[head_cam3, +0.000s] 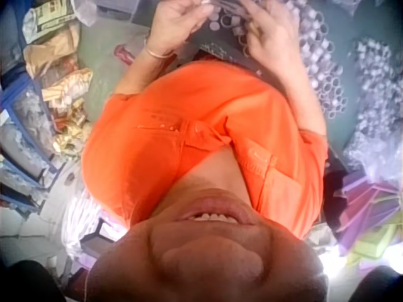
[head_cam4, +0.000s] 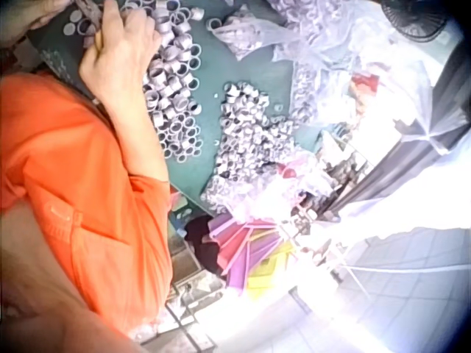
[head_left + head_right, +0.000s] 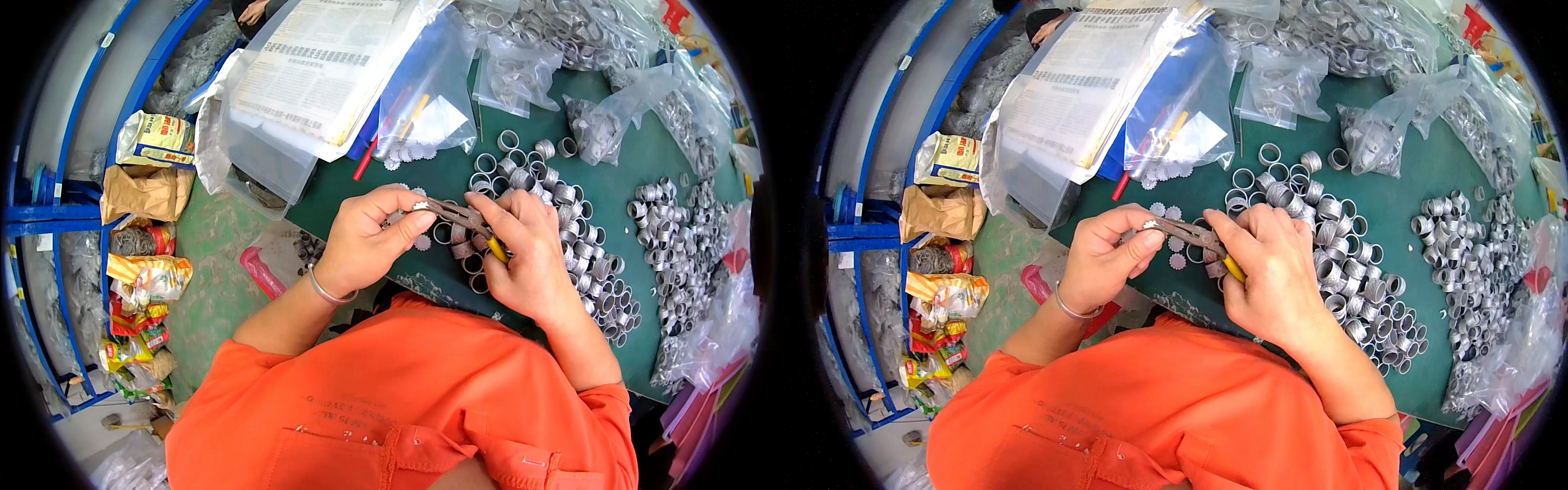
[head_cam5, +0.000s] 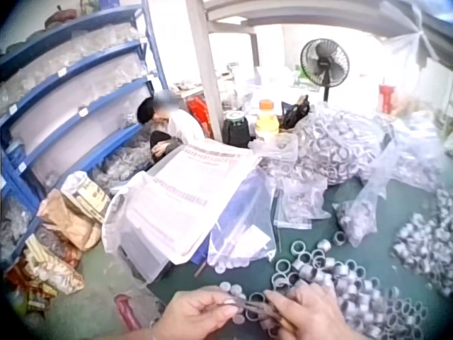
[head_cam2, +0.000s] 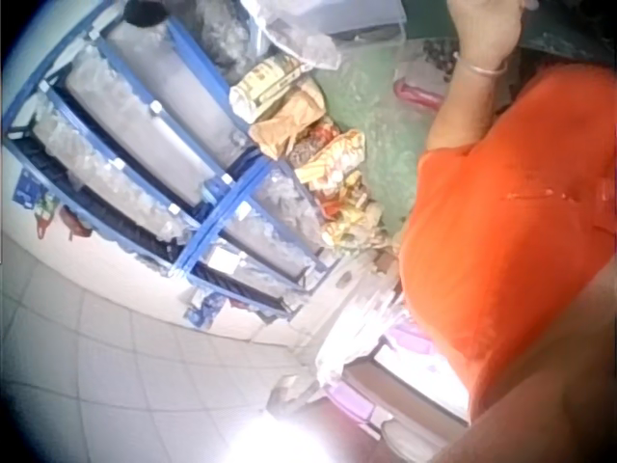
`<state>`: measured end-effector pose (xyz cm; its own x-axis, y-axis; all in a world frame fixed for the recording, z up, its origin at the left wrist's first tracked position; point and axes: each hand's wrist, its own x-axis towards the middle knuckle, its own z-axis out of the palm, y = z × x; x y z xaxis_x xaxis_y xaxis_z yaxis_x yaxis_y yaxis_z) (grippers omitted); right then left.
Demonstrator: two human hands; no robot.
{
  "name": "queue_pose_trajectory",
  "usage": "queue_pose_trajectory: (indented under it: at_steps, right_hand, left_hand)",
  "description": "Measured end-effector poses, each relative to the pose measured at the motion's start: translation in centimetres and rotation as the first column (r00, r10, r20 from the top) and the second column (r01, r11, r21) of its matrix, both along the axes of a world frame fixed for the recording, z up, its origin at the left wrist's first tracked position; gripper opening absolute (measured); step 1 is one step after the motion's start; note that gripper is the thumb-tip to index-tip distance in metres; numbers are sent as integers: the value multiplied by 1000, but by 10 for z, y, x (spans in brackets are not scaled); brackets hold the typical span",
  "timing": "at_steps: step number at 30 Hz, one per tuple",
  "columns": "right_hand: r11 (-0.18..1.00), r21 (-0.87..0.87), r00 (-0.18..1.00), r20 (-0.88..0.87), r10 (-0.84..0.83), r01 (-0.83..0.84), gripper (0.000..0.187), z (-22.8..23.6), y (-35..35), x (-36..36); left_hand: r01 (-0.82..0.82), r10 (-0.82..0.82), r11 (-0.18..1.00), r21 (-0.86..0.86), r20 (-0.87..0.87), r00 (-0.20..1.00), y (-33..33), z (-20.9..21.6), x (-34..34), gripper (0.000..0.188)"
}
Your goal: The person uses pliers to trim and deburr small metal rings and then places them into sorted piles on a green work table. They handle individual rings and move plastic bags containing more components.
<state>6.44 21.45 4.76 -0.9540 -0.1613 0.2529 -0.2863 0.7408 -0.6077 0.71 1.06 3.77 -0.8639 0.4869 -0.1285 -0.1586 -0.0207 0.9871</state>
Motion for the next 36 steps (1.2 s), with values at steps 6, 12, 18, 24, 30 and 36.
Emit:
queue_pose_trajectory:
  at_steps: [6,12,18,24,30,36]
  right_hand:
    - [998,-47,999,35,30,-28,51,2,-1,-1]
    - [988,-154,995,94,35,-20,55,1,-4,4]
    - [997,-77,996,88,26,-19,56,6,-6,5]
    - [972,-214,949,277,152,-93,29,5,-6,11]
    - [869,-490,787,511,346,-65,24,8,0,11]
    - [648,-735,655,593,468,203,25,-4,9,15]
  left_hand:
    - [-34,34,999,0,-104,994,2,-1,1,12]
    - [18,-33,995,96,159,987,4,9,1,13]
    - [16,-16,1000,4,-64,998,8,11,5,13]
    - [122,-141,990,-75,-353,925,-2,2,-2,14]
    - [220,-223,975,-41,-167,960,-6,3,-2,17]
    - [222,-223,975,18,85,971,6,10,-2,19]
